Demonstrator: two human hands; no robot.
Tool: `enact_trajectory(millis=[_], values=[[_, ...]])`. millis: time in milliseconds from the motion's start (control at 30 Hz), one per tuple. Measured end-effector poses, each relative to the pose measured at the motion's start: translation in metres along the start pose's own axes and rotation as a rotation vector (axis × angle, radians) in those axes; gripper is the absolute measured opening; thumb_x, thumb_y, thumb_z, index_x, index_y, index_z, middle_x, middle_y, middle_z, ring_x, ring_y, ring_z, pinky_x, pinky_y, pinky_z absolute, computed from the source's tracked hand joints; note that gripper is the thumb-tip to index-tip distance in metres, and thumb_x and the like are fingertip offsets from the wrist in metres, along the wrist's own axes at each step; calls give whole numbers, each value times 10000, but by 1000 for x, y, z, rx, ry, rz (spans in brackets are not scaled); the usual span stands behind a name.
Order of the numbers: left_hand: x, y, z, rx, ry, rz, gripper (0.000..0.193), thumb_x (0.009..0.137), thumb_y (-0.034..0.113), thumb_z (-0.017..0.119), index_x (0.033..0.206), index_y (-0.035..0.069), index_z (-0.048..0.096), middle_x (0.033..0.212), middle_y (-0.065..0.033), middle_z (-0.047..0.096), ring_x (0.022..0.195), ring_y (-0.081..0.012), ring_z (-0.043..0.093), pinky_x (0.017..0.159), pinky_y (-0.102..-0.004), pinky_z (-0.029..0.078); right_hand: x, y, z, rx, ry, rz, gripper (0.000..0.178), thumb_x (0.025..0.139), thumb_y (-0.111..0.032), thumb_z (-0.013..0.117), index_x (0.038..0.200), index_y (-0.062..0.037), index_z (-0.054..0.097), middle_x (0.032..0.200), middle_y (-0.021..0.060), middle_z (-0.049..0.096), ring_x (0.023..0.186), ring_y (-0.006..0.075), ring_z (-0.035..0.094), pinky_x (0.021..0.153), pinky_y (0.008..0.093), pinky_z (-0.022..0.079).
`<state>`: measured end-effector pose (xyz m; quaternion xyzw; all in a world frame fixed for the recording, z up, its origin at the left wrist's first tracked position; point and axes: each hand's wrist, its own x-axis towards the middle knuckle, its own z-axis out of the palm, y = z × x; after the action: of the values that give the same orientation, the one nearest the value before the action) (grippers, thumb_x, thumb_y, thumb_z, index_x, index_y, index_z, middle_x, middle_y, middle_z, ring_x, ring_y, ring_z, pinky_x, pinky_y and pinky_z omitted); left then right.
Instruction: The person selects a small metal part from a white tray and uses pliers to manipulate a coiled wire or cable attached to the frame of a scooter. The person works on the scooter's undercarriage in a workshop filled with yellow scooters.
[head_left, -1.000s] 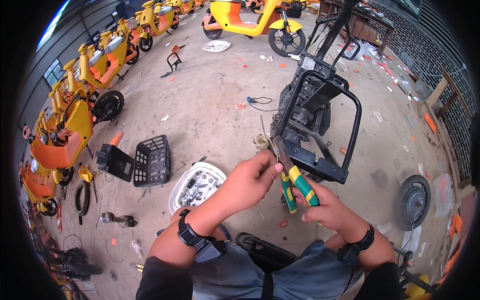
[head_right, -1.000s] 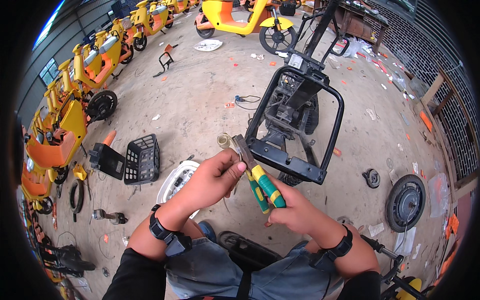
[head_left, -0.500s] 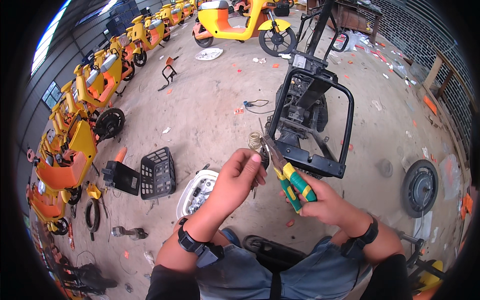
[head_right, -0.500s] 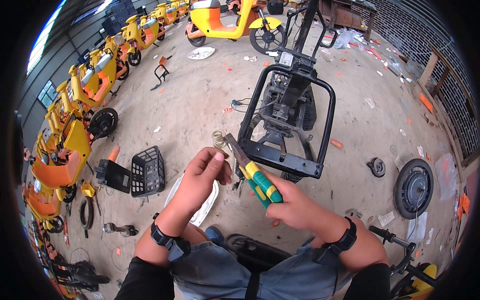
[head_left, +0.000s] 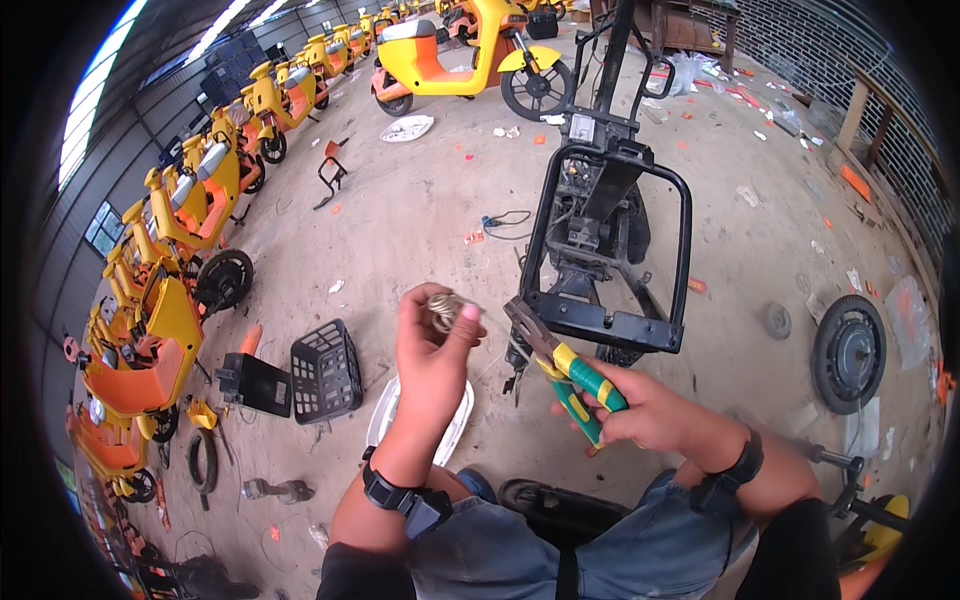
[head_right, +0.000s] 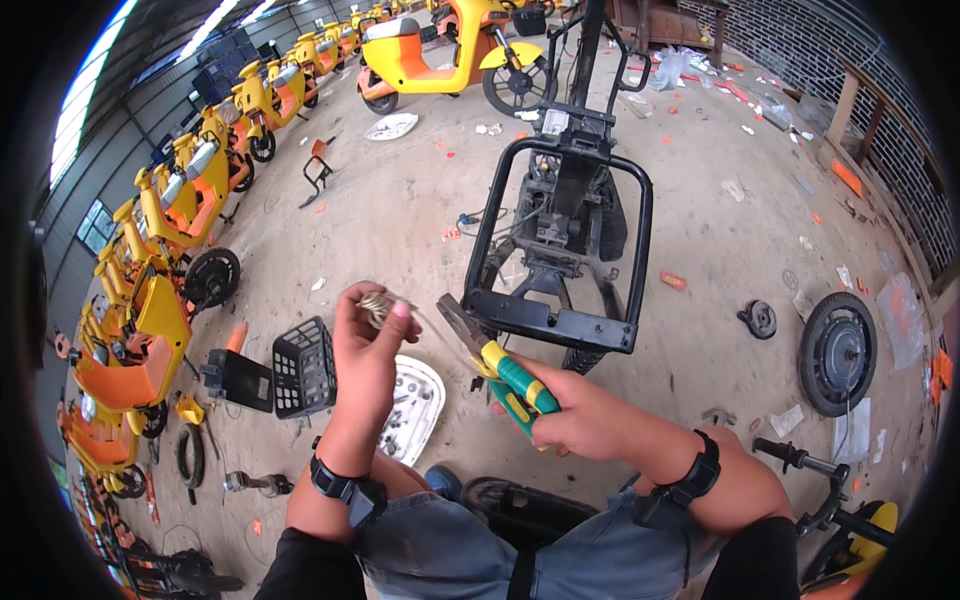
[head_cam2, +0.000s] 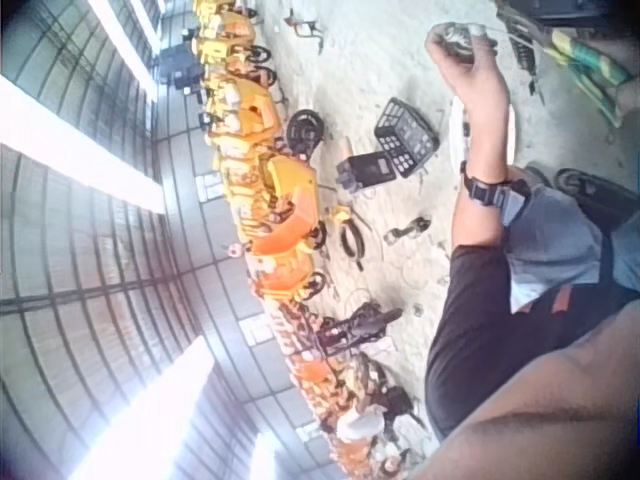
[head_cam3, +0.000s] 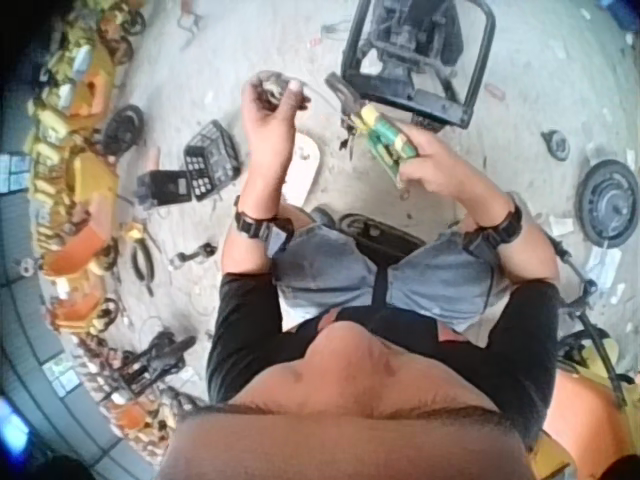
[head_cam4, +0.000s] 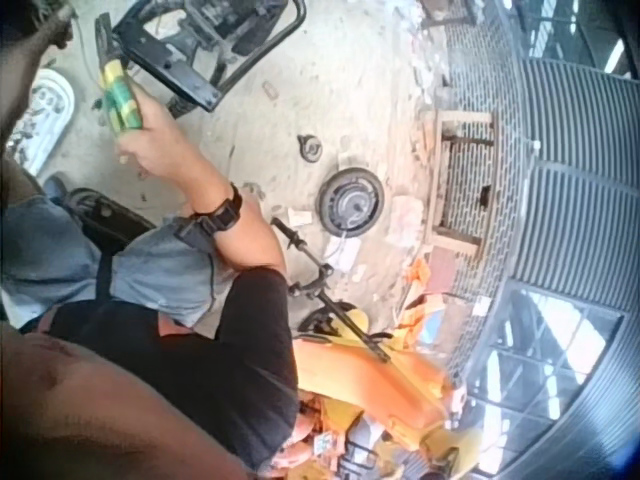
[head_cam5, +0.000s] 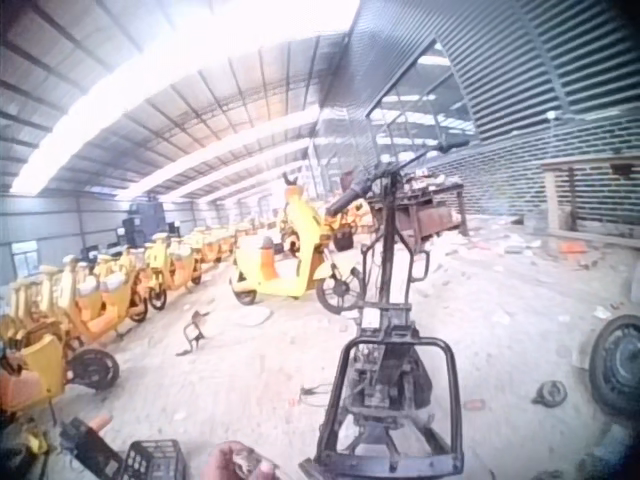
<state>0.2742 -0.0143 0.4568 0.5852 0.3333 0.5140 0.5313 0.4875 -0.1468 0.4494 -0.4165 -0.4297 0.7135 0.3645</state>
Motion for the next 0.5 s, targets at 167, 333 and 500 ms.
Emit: enact_trajectory(millis=[167,333,500], values=[[1,12,-12,-276,208,-62,317,941,43,590,1177,70,380,907,-109,606,767,-226,668,692,-321,535,-3,-2,-1,160,78,-94,796,738,98,466,1497,-43,273,1349,165,496,1121,248,575,909,390,503],[-16,15,-10,-288,102,45,326,904,11,597,1135,126,398,925,-94,621,794,-259,671,711,-341,542,0,1,-1,559,65,-258,727,782,102,470,1477,2,281,1340,160,488,1117,269,573,942,396,479],[-24,15,1,-253,51,203,318,916,10,587,1131,133,388,996,-119,611,795,-258,655,706,-348,532,3,-3,4,496,198,-343,462,841,4,572,1286,18,451,1175,153,552,1032,218,586,906,373,496]])
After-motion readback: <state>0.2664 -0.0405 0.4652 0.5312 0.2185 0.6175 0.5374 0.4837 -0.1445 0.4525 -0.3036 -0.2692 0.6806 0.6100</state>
